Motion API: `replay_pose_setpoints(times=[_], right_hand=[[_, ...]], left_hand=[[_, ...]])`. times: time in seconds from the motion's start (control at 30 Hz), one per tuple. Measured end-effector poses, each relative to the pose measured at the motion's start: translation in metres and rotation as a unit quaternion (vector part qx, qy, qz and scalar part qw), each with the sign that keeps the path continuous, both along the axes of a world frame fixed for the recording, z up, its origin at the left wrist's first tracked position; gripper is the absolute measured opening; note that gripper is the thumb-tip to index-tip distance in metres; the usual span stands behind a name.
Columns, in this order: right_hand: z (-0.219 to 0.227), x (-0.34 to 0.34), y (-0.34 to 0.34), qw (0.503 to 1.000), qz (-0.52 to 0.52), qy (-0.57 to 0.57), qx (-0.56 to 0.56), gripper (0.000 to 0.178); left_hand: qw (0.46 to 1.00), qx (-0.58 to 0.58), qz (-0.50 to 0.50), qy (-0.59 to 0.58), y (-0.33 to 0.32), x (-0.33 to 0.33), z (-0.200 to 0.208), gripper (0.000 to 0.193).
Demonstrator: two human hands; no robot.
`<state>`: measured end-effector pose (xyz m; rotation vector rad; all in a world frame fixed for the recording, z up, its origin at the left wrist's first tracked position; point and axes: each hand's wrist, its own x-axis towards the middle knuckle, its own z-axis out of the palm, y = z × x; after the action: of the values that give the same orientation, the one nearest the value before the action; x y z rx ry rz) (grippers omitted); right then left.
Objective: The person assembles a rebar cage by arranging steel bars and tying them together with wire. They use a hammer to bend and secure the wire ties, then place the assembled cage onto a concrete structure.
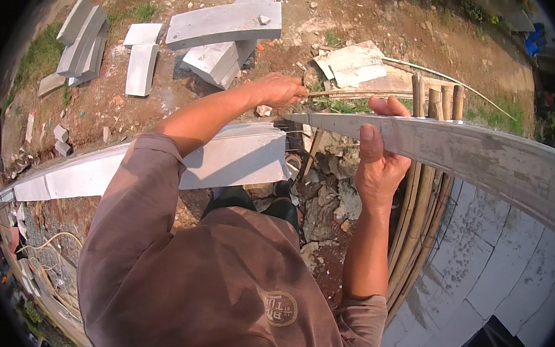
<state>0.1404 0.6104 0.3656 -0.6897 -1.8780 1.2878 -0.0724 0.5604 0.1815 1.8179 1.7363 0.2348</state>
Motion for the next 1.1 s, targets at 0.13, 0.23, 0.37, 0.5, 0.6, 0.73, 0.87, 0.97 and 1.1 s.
replay_pose_setpoints(times=[0.13,0.23,0.37,0.5,0.6,0.73,0.87,0.97,1.1], right_hand=[[0.000,-0.005,-0.002,0.998,-0.035,-0.027,0.046,0.053],[-0.003,-0.006,-0.001,0.998,-0.043,-0.017,0.050,0.055],[-0.008,-0.008,0.000,0.997,-0.055,-0.004,0.052,0.058],[-0.011,-0.009,0.003,0.997,-0.048,0.013,0.059,0.059],[-0.011,-0.010,0.002,0.997,-0.053,0.019,0.056,0.060],[-0.012,-0.010,0.004,0.996,-0.053,0.013,0.064,0.061],[-0.009,-0.009,0.000,0.998,-0.050,0.019,0.031,0.064],[-0.008,-0.008,-0.001,0.999,-0.040,0.019,0.012,0.066],[-0.006,-0.008,0.000,0.999,-0.039,0.015,0.003,0.067]], left_hand=[[0.998,-0.040,-0.004,-0.048,0.026,0.015,-0.069,0.032],[0.989,-0.093,0.004,-0.116,0.036,0.019,-0.088,0.035],[0.984,-0.082,-0.010,-0.158,0.036,0.017,-0.093,0.036],[0.976,-0.117,0.016,-0.184,0.032,0.017,-0.087,0.039],[0.975,-0.029,0.041,-0.218,0.032,0.030,-0.115,0.039],[0.875,-0.226,0.149,-0.401,0.030,0.031,-0.120,0.044],[0.801,-0.334,0.201,-0.455,0.028,0.032,-0.126,0.042],[0.809,-0.348,0.225,-0.417,0.029,0.036,-0.119,0.035],[0.952,-0.129,0.210,-0.182,0.019,0.042,-0.107,0.028]])
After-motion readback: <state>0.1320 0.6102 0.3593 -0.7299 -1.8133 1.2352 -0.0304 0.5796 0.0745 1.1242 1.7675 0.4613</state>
